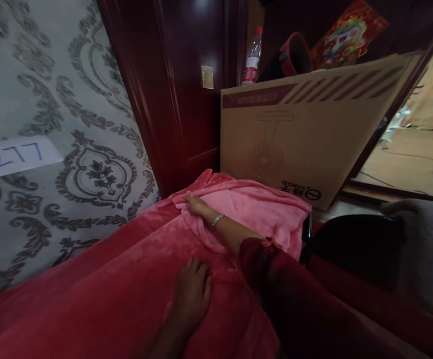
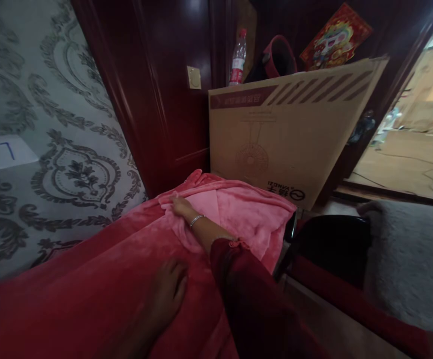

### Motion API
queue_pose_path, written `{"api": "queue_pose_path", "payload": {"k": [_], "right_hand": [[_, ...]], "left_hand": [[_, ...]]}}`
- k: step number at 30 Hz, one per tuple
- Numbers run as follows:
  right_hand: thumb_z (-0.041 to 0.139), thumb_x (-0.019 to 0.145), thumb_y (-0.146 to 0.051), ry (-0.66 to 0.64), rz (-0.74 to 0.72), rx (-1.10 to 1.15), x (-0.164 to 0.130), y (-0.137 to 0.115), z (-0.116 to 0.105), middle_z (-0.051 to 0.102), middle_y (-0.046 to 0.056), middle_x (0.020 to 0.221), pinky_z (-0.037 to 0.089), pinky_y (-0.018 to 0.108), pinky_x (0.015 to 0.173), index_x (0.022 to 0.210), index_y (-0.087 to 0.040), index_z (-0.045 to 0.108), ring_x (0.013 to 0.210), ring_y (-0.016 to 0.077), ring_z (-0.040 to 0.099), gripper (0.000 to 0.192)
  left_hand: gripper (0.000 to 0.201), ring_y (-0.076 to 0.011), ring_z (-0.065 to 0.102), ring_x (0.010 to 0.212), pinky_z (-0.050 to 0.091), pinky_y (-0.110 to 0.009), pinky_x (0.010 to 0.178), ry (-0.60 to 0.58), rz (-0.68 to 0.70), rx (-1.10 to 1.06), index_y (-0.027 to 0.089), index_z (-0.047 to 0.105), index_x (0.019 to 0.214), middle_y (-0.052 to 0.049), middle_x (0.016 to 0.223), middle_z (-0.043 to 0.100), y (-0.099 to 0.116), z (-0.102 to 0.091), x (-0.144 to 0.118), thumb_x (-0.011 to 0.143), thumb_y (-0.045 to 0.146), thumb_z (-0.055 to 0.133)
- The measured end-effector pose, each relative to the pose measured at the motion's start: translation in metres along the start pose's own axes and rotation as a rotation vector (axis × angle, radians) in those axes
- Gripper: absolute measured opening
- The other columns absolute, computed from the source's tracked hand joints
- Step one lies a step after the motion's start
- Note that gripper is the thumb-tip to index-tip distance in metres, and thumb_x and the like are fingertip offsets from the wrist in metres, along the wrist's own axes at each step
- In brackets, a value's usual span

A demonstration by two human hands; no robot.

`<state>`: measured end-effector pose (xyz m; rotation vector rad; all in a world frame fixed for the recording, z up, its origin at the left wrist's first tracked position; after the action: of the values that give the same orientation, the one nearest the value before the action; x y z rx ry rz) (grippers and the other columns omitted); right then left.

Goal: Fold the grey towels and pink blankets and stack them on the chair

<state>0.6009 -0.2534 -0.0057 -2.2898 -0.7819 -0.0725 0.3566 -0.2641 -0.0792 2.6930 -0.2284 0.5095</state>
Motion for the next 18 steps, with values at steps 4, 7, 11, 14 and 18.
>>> {"api": "queue_pose_path", "payload": {"k": [4, 7, 11, 14, 18], "right_hand": [[0.045, 0.092, -0.008, 0.186, -0.009, 0.02, 0.019, -0.018, -0.06, 0.074, 0.005, 0.106, 0.047, 0.025, 0.091, 0.119, -0.015, 0.072, 0.098, 0.0177, 0.064, 0.038], [0.024, 0.095, -0.002, 0.45, 0.033, 0.017, 0.02, 0.01, -0.153, 0.055, 0.01, 0.142, 0.035, 0.028, 0.111, 0.147, -0.014, 0.05, 0.129, 0.017, 0.049, 0.06], [0.036, 0.091, -0.005, 0.773, 0.244, -0.002, -0.035, 0.118, -0.242, 0.055, 0.01, 0.14, 0.038, 0.025, 0.108, 0.146, -0.017, 0.053, 0.126, 0.0172, 0.053, 0.058], [0.047, 0.085, -0.005, 0.667, 0.513, 0.023, -0.093, 0.207, -0.242, 0.066, 0.013, 0.124, 0.045, 0.03, 0.101, 0.135, -0.012, 0.063, 0.113, 0.0222, 0.062, 0.053], [0.049, 0.081, -0.007, 0.642, 0.619, 0.058, -0.139, 0.268, -0.221, 0.073, 0.012, 0.109, 0.051, 0.031, 0.091, 0.139, -0.009, 0.059, 0.098, 0.0215, 0.067, 0.059]], "left_hand": [[0.028, -0.0264, 0.063, 0.095, 0.053, -0.047, 0.086, 0.025, -0.004, -0.034, 0.02, 0.071, 0.103, -0.011, 0.104, 0.069, -0.005, 0.003, 0.001, 0.094, 0.021, 0.045], [0.028, -0.0265, 0.062, 0.095, 0.053, -0.046, 0.085, 0.035, 0.016, -0.046, 0.018, 0.07, 0.104, -0.013, 0.104, 0.068, -0.006, 0.004, 0.003, 0.092, 0.021, 0.045], [0.028, -0.0277, 0.061, 0.094, 0.052, -0.046, 0.082, 0.053, 0.047, -0.025, 0.019, 0.07, 0.103, -0.012, 0.102, 0.069, -0.005, 0.004, 0.006, 0.09, 0.02, 0.045], [0.024, -0.0265, 0.061, 0.091, 0.051, -0.043, 0.081, 0.095, 0.073, 0.008, 0.02, 0.07, 0.1, -0.01, 0.097, 0.069, -0.005, 0.005, 0.008, 0.091, 0.021, 0.047], [0.023, -0.0253, 0.062, 0.088, 0.052, -0.041, 0.08, 0.144, 0.125, 0.05, 0.019, 0.069, 0.099, -0.009, 0.094, 0.068, -0.005, 0.005, 0.009, 0.091, 0.022, 0.048]]}}
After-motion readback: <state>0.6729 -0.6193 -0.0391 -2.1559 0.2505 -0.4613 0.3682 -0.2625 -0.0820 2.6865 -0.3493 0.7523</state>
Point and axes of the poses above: each hand's wrist, its own x-axis towards the middle knuckle, its own z-axis out of the palm, y = z × x, the point moved 5 cm from there along x, towards the middle knuckle
